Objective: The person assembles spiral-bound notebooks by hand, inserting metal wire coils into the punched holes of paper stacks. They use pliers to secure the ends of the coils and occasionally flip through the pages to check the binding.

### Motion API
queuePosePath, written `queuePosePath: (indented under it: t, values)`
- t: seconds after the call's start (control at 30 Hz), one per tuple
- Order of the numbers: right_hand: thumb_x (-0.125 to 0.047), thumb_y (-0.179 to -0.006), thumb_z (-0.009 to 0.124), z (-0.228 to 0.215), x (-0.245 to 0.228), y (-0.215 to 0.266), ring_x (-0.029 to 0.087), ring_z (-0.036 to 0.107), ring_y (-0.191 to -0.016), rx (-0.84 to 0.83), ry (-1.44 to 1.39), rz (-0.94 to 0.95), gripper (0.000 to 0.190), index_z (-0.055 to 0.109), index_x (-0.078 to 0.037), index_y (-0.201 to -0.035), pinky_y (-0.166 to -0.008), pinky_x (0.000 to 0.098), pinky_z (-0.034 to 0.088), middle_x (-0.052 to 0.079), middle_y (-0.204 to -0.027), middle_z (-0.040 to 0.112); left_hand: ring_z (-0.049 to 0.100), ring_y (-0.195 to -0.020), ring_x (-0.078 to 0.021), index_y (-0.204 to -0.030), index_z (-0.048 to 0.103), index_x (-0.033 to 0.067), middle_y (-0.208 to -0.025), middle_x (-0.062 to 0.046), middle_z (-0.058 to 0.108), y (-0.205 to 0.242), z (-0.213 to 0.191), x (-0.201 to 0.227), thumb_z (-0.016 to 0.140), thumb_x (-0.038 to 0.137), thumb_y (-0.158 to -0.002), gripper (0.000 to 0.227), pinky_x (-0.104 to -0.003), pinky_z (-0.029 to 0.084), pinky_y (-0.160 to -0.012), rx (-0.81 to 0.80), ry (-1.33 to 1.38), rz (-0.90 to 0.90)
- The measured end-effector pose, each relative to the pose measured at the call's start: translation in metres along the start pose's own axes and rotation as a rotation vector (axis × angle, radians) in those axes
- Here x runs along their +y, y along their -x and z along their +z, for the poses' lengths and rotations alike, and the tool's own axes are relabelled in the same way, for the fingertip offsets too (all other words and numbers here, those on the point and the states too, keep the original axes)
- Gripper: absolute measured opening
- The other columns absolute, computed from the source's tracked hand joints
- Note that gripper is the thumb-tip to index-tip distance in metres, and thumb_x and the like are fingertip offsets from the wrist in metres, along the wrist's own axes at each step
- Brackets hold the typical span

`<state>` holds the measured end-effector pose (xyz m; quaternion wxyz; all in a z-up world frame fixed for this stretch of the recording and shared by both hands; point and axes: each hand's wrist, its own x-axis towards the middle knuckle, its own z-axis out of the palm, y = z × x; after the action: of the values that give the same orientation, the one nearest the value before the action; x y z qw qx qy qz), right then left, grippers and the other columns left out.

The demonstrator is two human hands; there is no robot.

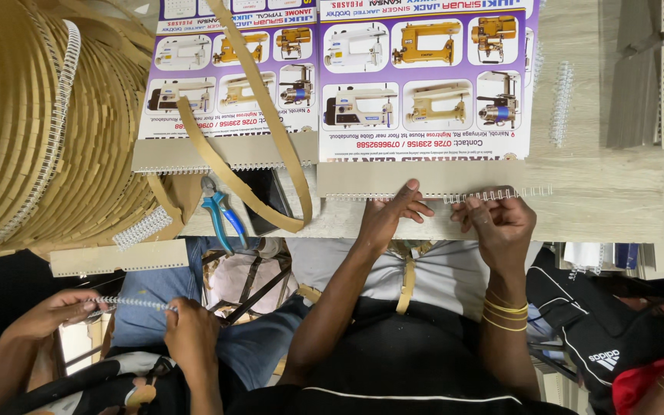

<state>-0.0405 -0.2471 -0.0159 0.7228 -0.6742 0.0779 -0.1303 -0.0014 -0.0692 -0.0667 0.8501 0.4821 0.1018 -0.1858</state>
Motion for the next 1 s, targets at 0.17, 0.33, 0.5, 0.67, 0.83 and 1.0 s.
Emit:
queuePosePath:
  t: [0.17,0.33,0.5,0.67,0.83,1.0]
  values:
    - [0.000,-0.099,0.073,0.009,-0.005,0.004,0.016,0.062,-0.051,-0.021,0.084,-0.028,0.024,0.053,0.000,-0.087,-0.051,0.0251,0.051,0.020,-0.067,0.067,0.076,-0.075,-0.0314,-0.098,0.067,-0.0075,-0.090,-0.022,0.072,0.002,-0.001,0.001,0.074,0.036,-0.101,0.044,-0.034,0.065,-0.063,-0.010,-0.016,0.000]
    - [0.001,-0.098,0.073,0.025,-0.005,0.005,0.015,0.060,-0.047,-0.028,0.132,-0.030,0.023,0.055,0.001,-0.084,-0.046,0.0243,0.048,0.019,-0.059,0.063,0.076,-0.076,-0.0342,-0.101,0.067,-0.0124,-0.094,-0.028,0.071,0.009,0.002,0.009,0.076,0.039,-0.100,0.052,-0.036,0.066,-0.063,0.020,-0.033,-0.009]
    - [0.003,-0.100,0.070,0.024,0.018,0.011,0.014,0.058,-0.043,0.000,0.073,-0.046,0.023,0.055,0.000,-0.084,-0.044,0.0236,0.048,0.019,-0.059,0.064,0.076,-0.076,-0.0328,-0.102,0.067,-0.0127,-0.095,-0.027,0.070,0.012,0.001,0.012,0.075,0.039,-0.100,0.052,-0.034,0.066,-0.061,0.028,-0.027,-0.016]
    - [0.002,-0.101,0.069,0.027,0.021,0.017,0.020,0.065,-0.051,0.047,-0.032,-0.045,0.022,0.052,-0.004,-0.088,-0.048,0.0263,0.054,0.019,-0.068,0.067,0.075,-0.077,-0.0346,-0.105,0.065,-0.0154,-0.098,-0.031,0.070,0.011,0.000,0.011,0.073,0.041,-0.101,0.057,-0.036,0.065,-0.063,0.019,-0.044,-0.015]
    - [0.003,-0.101,0.074,0.034,0.012,0.016,0.021,0.068,-0.054,0.106,0.148,-0.152,0.020,0.059,0.004,-0.086,-0.051,0.0298,0.055,0.023,-0.075,0.072,0.075,-0.078,-0.0354,-0.105,0.066,-0.0169,-0.099,-0.032,0.070,0.010,-0.001,0.011,0.072,0.044,-0.101,0.061,-0.037,0.065,-0.065,0.017,-0.080,0.001]
    - [0.003,-0.098,0.083,0.030,0.021,0.017,0.023,0.068,-0.054,0.161,0.397,-0.278,0.018,0.069,0.006,-0.087,-0.054,0.0307,0.054,0.020,-0.075,0.073,0.076,-0.081,-0.0345,-0.109,0.066,-0.0161,-0.102,-0.033,0.070,0.007,-0.004,0.006,0.072,0.047,-0.101,0.064,-0.037,0.066,-0.067,-0.010,-0.119,0.007]
